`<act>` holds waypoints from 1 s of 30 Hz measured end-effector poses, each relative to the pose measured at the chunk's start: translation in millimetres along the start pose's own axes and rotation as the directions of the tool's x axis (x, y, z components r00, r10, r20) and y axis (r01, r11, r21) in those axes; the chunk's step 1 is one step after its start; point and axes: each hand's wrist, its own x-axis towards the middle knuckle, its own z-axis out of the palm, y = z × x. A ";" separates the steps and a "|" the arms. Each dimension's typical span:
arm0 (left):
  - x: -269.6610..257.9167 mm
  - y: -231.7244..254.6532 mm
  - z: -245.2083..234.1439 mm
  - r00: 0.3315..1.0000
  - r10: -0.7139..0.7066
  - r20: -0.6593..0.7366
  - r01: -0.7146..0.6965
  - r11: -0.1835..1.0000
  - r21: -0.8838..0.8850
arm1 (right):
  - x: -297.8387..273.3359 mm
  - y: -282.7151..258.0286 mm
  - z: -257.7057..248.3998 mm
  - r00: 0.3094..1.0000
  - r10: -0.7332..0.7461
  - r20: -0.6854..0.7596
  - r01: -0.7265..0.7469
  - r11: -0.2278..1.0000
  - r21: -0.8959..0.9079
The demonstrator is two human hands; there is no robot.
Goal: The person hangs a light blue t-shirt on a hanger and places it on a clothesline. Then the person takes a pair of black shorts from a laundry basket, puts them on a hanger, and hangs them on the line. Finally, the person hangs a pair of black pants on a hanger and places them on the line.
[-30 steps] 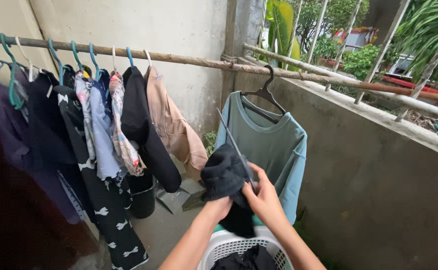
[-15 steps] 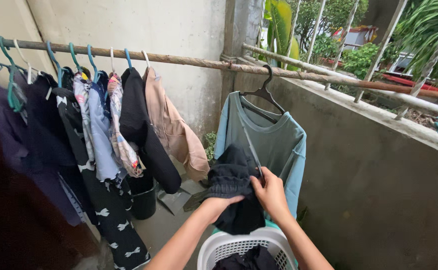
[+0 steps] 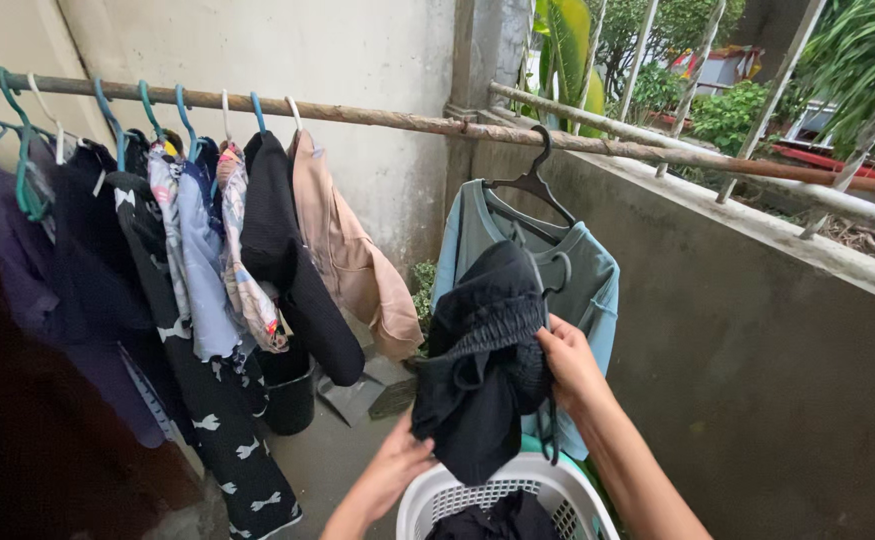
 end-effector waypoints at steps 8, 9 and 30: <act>21.7 -2.6 -8.0 0.924 0.365 0.116 -0.378 0.917 0.128 | 6.4 16.4 -9.8 0.944 0.276 -0.182 -0.266 0.961 0.079; 28.5 -5.1 -11.5 0.867 0.467 0.174 -0.492 0.857 0.150 | 6.2 24.0 -10.0 0.931 0.326 -0.167 -0.316 0.945 0.085; 13.7 64.9 29.8 0.730 0.681 0.053 -0.403 0.367 0.839 | 2.5 120.1 -14.3 0.819 0.562 0.113 -0.547 0.707 0.448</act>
